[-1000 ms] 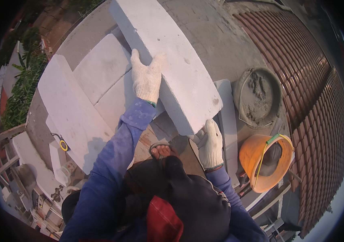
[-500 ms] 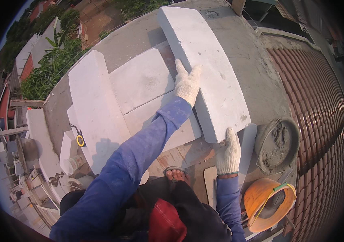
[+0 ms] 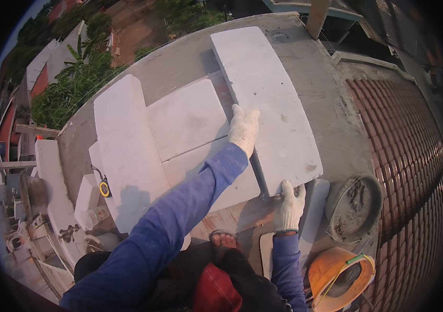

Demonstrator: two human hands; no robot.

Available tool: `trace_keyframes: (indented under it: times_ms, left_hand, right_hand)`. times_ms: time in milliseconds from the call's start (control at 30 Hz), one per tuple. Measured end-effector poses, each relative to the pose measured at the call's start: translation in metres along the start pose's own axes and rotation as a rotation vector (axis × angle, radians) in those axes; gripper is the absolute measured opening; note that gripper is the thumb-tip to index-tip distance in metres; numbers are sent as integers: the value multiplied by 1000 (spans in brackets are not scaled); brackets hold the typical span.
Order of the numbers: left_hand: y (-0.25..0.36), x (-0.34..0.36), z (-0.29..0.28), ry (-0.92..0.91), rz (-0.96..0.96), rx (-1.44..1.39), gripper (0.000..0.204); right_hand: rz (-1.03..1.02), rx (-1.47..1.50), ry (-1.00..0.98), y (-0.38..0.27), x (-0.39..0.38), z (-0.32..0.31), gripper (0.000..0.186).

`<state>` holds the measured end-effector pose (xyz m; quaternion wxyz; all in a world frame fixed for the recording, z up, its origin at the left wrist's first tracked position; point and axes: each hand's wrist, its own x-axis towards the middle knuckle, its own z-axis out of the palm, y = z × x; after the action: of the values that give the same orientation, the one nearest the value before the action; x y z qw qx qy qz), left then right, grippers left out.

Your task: The person measures and marks white rectangular tiles with a ruler and pen, then scoops cement from a bucket with a trowel and applies it to the tile surface. The person arranges the tiles on a rooftop surface, adjusting their positions.

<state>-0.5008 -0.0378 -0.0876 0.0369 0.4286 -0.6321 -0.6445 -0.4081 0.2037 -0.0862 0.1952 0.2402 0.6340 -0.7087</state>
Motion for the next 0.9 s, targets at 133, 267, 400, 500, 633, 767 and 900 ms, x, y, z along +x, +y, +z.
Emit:
trace_keyframes:
  times_ms: [133, 267, 400, 500, 633, 767, 900]
  left_hand:
    - [26, -49, -1, 47, 227, 205, 97]
    - [55, -75, -55, -141, 408, 279, 97]
    - [75, -71, -185, -81, 564, 607, 96]
    - [77, -82, -298, 88, 576, 771, 94]
    - [47, -127, -401, 370, 306, 646, 87]
    - [-87, -160, -448, 349, 167, 240, 92]
    - [-168, -190, -433, 453, -44, 310, 84]
  right_hand:
    - [27, -51, 16, -2, -3, -5, 73]
    - [-3, -7, 32, -7, -18, -13, 78]
    - [-265, -329, 87, -19, -66, 0, 78]
    - [-528, -479, -16, -16, -85, 0, 68]
    - [-548, -542, -328, -15, -115, 40, 59]
    - [-414, -632, -691, 16, -141, 81, 48]
    - [-135, -815, -823, 48, -192, 78, 55]
